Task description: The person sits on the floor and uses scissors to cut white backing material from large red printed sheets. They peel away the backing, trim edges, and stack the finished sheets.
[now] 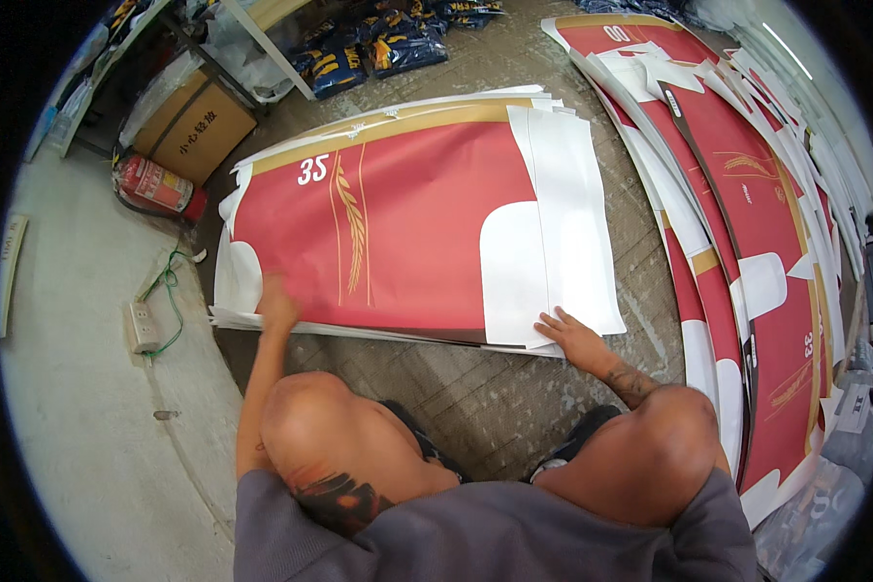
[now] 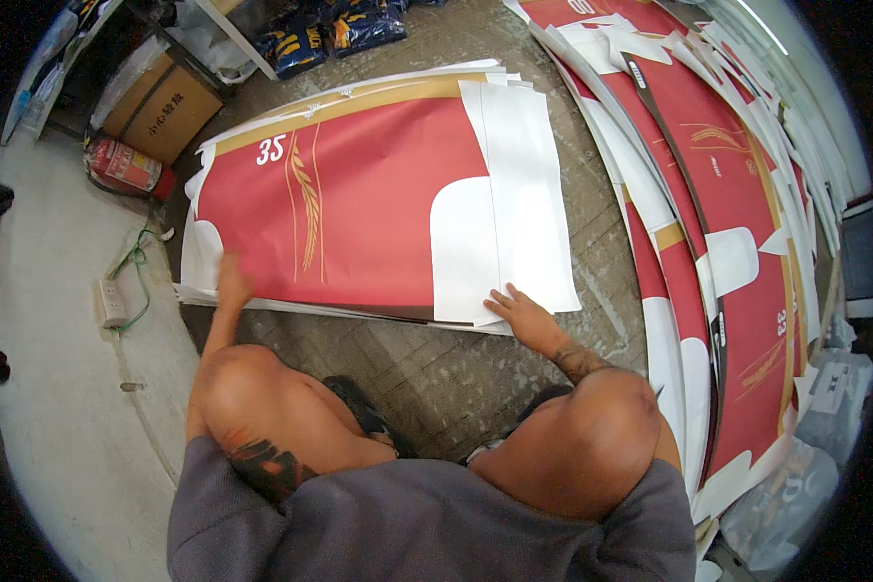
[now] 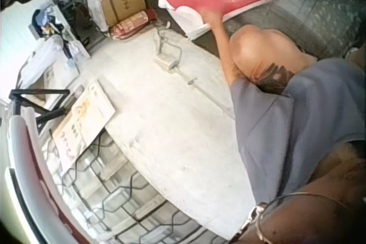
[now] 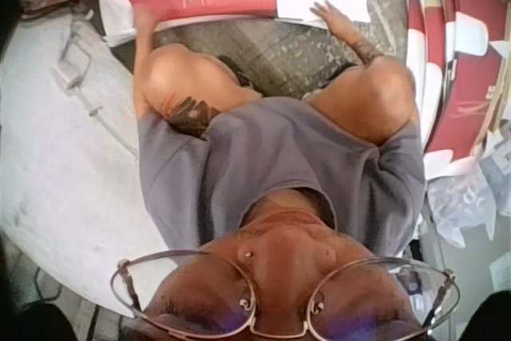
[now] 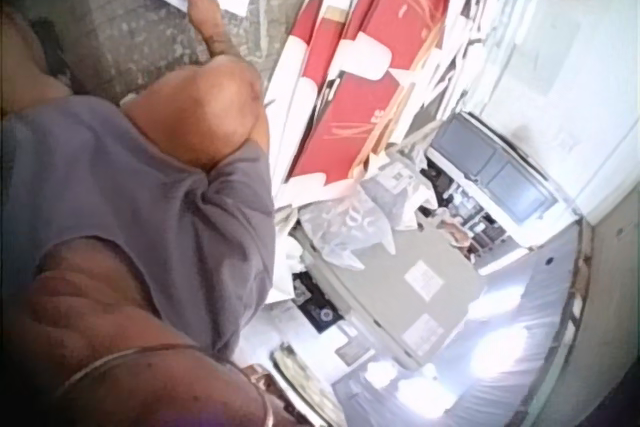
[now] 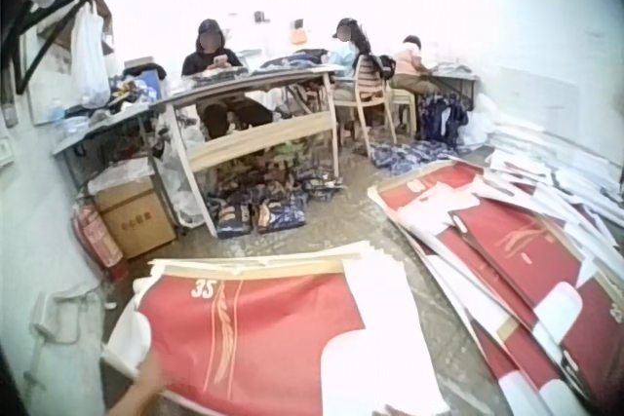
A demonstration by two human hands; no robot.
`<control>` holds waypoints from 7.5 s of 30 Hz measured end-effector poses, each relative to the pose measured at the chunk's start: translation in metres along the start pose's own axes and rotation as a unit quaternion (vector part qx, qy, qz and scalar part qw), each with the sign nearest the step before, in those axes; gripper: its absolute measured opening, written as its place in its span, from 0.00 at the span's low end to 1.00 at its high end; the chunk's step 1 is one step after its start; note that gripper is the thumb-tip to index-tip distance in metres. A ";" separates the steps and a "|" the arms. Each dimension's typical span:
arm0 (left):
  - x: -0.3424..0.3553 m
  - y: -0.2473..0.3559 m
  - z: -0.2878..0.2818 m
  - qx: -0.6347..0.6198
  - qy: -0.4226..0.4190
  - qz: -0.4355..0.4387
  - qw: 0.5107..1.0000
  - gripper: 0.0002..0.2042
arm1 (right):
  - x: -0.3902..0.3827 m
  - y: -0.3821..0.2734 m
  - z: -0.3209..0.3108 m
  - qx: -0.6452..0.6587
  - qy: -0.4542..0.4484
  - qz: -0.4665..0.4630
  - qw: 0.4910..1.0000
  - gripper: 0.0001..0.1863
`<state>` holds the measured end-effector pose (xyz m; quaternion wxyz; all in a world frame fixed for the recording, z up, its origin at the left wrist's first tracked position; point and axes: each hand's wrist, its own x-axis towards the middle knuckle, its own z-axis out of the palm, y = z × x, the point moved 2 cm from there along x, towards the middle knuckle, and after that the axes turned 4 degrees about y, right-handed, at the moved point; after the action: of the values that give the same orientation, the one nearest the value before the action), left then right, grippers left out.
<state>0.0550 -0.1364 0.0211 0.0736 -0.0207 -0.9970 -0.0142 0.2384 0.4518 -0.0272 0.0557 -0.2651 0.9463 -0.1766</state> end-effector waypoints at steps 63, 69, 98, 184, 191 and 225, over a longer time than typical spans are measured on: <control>-0.097 0.681 0.115 -0.069 -0.415 0.413 0.808 0.67 | -0.331 0.350 -0.109 -0.023 0.430 0.677 0.597 0.18; -0.098 0.678 0.105 -0.069 -0.433 0.404 0.803 0.63 | -0.305 0.421 -0.106 -0.195 0.295 0.683 0.639 0.22; -0.251 0.676 0.115 -0.633 -0.530 -0.306 0.474 0.19 | -0.325 -0.156 -0.002 0.498 0.228 0.647 0.530 0.19; -0.058 0.649 0.112 -0.554 -0.286 -0.301 0.722 0.44 | -0.128 0.094 -0.106 0.578 0.405 0.298 0.643 0.19; 0.052 0.612 0.093 -0.603 -0.023 -0.241 0.760 0.10 | -0.244 0.061 -0.046 0.448 0.455 0.477 0.603 0.14; 0.077 0.209 0.087 -0.664 0.033 -0.450 0.596 0.15 | -0.249 0.351 -0.086 -0.115 0.418 0.603 0.670 0.11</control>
<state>-0.0250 0.0780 -0.0483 0.0563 0.3876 -0.5920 -0.7044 0.2645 0.8872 -0.0719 -0.2818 0.4600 0.8375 -0.0871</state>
